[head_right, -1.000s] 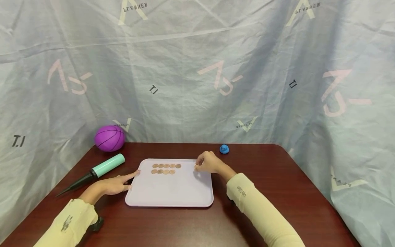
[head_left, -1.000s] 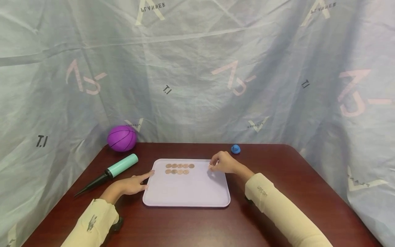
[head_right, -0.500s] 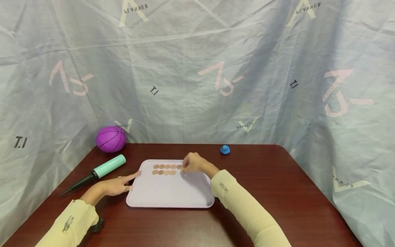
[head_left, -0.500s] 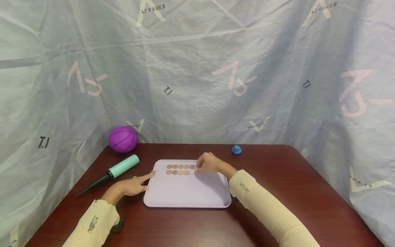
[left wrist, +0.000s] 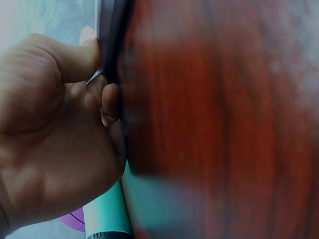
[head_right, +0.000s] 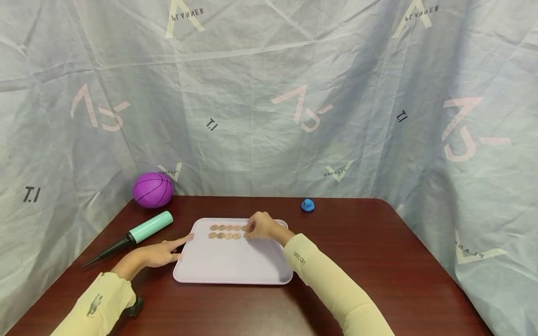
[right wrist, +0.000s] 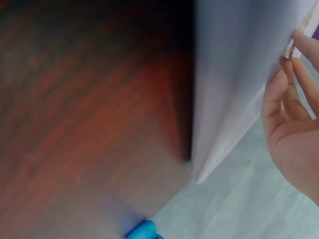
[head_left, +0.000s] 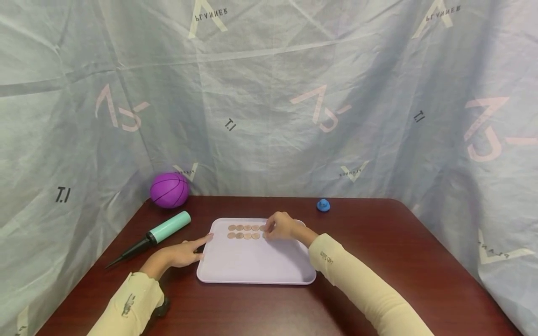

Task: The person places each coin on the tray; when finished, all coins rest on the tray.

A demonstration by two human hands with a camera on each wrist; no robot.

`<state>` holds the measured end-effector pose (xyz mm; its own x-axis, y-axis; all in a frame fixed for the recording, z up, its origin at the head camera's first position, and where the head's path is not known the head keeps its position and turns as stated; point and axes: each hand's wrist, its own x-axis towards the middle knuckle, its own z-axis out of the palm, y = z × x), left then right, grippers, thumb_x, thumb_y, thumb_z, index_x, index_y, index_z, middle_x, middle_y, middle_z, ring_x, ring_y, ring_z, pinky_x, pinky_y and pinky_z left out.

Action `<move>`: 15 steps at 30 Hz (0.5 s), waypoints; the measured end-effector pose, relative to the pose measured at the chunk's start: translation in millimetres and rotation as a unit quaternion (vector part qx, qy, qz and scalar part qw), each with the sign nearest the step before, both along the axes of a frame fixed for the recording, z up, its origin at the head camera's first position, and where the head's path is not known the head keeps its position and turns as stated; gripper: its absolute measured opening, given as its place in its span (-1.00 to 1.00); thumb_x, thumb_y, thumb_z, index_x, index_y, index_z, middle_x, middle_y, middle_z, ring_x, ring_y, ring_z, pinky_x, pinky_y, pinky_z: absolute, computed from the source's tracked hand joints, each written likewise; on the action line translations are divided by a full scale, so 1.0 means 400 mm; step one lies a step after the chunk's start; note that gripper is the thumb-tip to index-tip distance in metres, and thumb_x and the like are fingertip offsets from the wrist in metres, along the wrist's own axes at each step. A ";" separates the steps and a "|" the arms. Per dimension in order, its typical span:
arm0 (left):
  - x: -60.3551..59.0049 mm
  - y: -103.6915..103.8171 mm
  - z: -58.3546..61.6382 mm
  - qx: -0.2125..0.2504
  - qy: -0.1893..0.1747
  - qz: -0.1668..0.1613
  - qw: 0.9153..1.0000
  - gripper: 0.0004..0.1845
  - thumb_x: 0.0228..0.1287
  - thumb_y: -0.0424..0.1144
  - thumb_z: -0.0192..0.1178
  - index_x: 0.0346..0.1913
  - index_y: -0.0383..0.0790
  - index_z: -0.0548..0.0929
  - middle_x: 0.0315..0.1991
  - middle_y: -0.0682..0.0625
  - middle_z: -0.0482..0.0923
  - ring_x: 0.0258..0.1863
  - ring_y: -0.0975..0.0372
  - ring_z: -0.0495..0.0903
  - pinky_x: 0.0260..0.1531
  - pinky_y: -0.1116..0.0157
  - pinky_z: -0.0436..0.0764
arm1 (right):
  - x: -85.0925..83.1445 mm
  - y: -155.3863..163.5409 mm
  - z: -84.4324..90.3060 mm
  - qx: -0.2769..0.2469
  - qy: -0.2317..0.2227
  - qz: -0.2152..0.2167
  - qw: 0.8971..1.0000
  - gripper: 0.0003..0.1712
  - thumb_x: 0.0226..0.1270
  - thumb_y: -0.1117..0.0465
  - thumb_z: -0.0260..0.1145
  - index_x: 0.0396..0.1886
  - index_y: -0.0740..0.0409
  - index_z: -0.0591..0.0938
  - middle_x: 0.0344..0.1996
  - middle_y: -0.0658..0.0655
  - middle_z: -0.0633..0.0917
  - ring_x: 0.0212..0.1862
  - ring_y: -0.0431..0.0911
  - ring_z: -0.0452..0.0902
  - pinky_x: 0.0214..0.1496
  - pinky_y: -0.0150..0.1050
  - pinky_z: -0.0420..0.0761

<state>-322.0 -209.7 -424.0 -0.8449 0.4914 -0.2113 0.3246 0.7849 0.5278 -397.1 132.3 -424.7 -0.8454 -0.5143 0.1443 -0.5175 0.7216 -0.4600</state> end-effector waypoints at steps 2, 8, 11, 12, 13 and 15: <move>0.002 -0.002 -0.001 0.001 0.000 0.001 1.000 -0.30 0.45 -0.24 0.10 0.55 -0.23 0.09 0.48 -0.39 0.11 0.42 -0.42 -0.01 0.33 -0.38 -0.11 | 0.003 -0.003 -0.008 -0.014 0.011 -0.001 1.000 -0.85 -0.02 0.22 0.60 -0.41 0.07 0.79 -0.48 -0.10 0.75 -0.35 -0.26 0.57 -0.22 -0.37 0.58; 0.006 -0.004 0.004 -0.005 -0.001 -0.002 1.000 -0.29 0.46 -0.20 0.07 0.56 -0.22 0.06 0.49 -0.39 0.08 0.41 -0.47 -0.07 0.32 -0.38 -0.07 | 0.020 -0.009 -0.014 -0.005 0.034 -0.006 0.999 -0.84 0.01 0.15 0.61 -0.40 0.02 0.79 -0.43 -0.14 0.77 -0.23 -0.21 0.64 -0.07 -0.31 0.59; 0.006 -0.005 0.011 -0.010 0.002 -0.003 1.000 -0.28 0.46 -0.19 0.08 0.56 -0.21 0.06 0.49 -0.39 0.09 0.41 -0.47 -0.07 0.32 -0.39 -0.07 | 0.025 -0.008 -0.004 0.002 0.042 -0.005 0.999 -0.84 0.02 0.14 0.60 -0.39 0.03 0.79 -0.40 -0.13 0.77 -0.17 -0.17 0.66 -0.02 -0.25 0.60; 0.005 -0.006 0.014 -0.014 0.005 -0.003 1.000 -0.28 0.46 -0.19 0.08 0.56 -0.20 0.07 0.49 -0.38 0.09 0.41 -0.47 -0.06 0.33 -0.38 -0.06 | 0.027 -0.006 0.000 0.002 0.043 -0.004 0.999 -0.83 0.02 0.14 0.60 -0.39 0.03 0.79 -0.39 -0.12 0.78 -0.15 -0.15 0.66 -0.01 -0.22 0.60; 0.004 -0.006 0.018 -0.016 0.005 -0.003 1.000 -0.28 0.45 -0.19 0.10 0.56 -0.21 0.08 0.48 -0.39 0.10 0.41 -0.46 -0.05 0.32 -0.39 -0.05 | 0.028 -0.004 0.005 0.003 0.041 -0.007 0.999 -0.83 0.04 0.13 0.60 -0.37 0.04 0.79 -0.37 -0.12 0.78 -0.12 -0.14 0.65 0.00 -0.21 0.59; 0.003 -0.005 0.031 -0.030 0.006 -0.003 1.000 -0.27 0.44 -0.17 0.12 0.56 -0.20 0.09 0.47 -0.39 0.13 0.41 -0.44 -0.01 0.32 -0.38 -0.02 | 0.029 0.003 0.015 0.006 0.031 -0.009 0.999 -0.79 0.06 0.10 0.58 -0.32 0.06 0.79 -0.33 -0.10 0.78 -0.09 -0.12 0.64 0.00 -0.20 0.60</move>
